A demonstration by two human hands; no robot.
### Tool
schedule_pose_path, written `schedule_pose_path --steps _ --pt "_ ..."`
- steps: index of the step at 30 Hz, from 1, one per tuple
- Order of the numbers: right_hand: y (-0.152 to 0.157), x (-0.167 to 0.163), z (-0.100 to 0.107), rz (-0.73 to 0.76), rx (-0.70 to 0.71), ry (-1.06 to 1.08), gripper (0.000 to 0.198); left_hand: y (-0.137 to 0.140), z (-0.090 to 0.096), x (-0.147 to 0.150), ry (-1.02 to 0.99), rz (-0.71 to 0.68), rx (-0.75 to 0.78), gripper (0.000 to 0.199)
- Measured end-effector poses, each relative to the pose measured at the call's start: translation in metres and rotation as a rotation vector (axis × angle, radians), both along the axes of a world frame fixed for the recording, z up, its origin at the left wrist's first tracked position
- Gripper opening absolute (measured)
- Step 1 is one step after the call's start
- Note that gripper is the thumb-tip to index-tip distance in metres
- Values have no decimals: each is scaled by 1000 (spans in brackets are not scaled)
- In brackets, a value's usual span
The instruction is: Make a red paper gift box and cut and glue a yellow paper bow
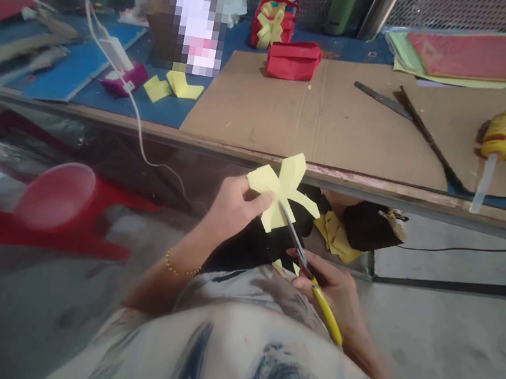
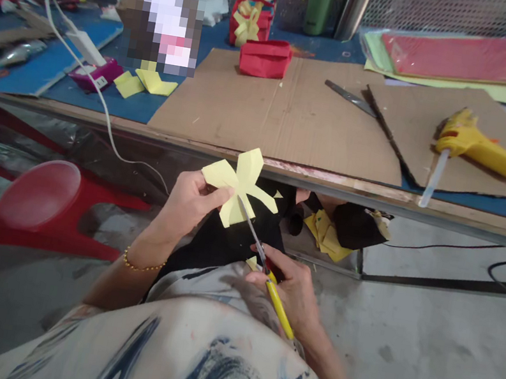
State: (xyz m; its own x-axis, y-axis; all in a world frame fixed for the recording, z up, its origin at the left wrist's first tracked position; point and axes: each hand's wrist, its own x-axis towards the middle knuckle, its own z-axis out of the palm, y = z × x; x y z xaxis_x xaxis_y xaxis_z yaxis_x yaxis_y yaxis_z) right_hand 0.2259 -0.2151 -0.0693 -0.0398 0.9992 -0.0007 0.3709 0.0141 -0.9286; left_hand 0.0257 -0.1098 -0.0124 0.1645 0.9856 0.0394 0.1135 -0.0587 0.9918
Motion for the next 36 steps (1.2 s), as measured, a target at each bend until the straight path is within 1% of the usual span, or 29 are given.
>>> schedule_pose_path --steps 9,17,24,31,36 --pt "0 0 1 -7 17 -45 56 0 -2 -2 4 -9 16 18" --pt "0 0 -1 0 16 -35 56 1 -2 -2 18 -4 20 17" --pt "0 0 0 -22 0 29 58 2 -2 -2 40 -21 21 14" --pt "-1 0 -2 0 1 6 57 3 -4 -4 19 -39 6 16" --pt "-1 1 -2 0 -10 13 58 3 -4 -3 29 -36 21 14"
